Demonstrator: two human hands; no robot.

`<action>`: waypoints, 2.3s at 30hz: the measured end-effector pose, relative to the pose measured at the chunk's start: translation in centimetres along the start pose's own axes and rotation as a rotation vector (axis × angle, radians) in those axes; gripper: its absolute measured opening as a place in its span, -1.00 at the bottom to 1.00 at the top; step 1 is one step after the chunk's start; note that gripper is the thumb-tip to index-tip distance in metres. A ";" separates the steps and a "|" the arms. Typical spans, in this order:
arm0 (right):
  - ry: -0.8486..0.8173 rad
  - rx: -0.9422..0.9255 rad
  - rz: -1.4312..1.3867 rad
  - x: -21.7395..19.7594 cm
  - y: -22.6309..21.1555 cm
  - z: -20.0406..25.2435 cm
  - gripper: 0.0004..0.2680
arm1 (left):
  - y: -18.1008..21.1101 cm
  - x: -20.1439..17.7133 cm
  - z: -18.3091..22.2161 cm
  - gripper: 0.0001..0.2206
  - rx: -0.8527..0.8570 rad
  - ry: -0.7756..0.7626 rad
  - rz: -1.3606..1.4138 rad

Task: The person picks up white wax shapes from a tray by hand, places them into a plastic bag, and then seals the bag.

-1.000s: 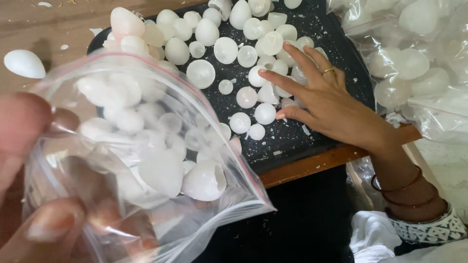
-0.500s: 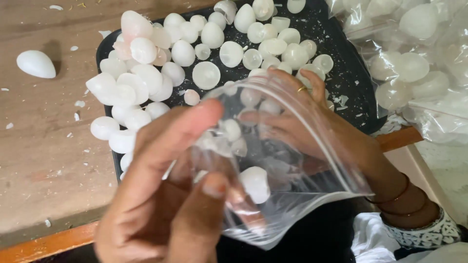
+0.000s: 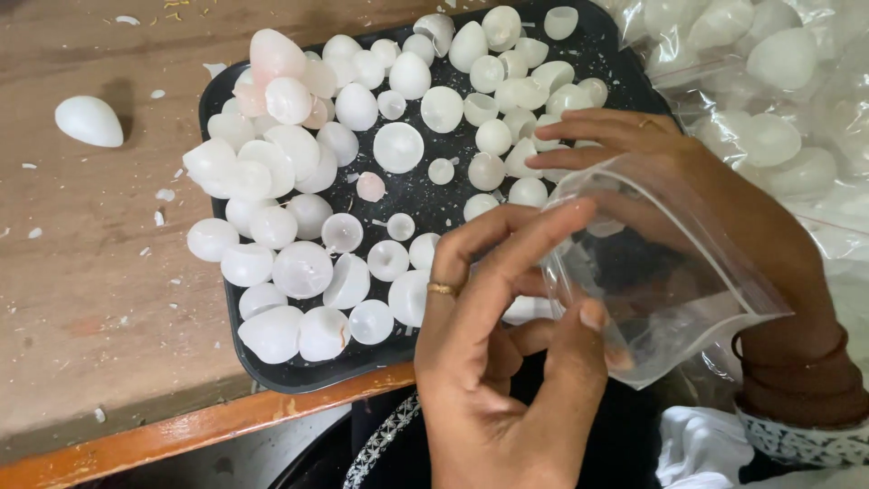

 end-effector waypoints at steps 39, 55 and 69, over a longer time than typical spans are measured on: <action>-0.198 -0.179 -0.060 -6.4 -7.2 -0.6 -0.70 | 0.3 -1.5 -0.9 -0.61 0.037 0.040 -0.092; -0.096 -0.091 -0.044 -7.0 -3.7 -0.1 -0.71 | 1.0 -3.2 -1.5 -0.53 0.087 0.079 -0.135; -0.170 -0.026 -0.116 0.0 2.0 -1.7 -0.64 | 0.0 1.0 0.6 -0.50 -0.002 0.048 -0.103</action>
Point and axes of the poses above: each hand's wrist, its own z-axis away from the middle knuckle, its own x-axis out of the palm, y = z × x, the point moved 5 cm from there along -z, towards the middle knuckle, and after that the axes turned 7 degrees about -z, right-handed, at the moved point
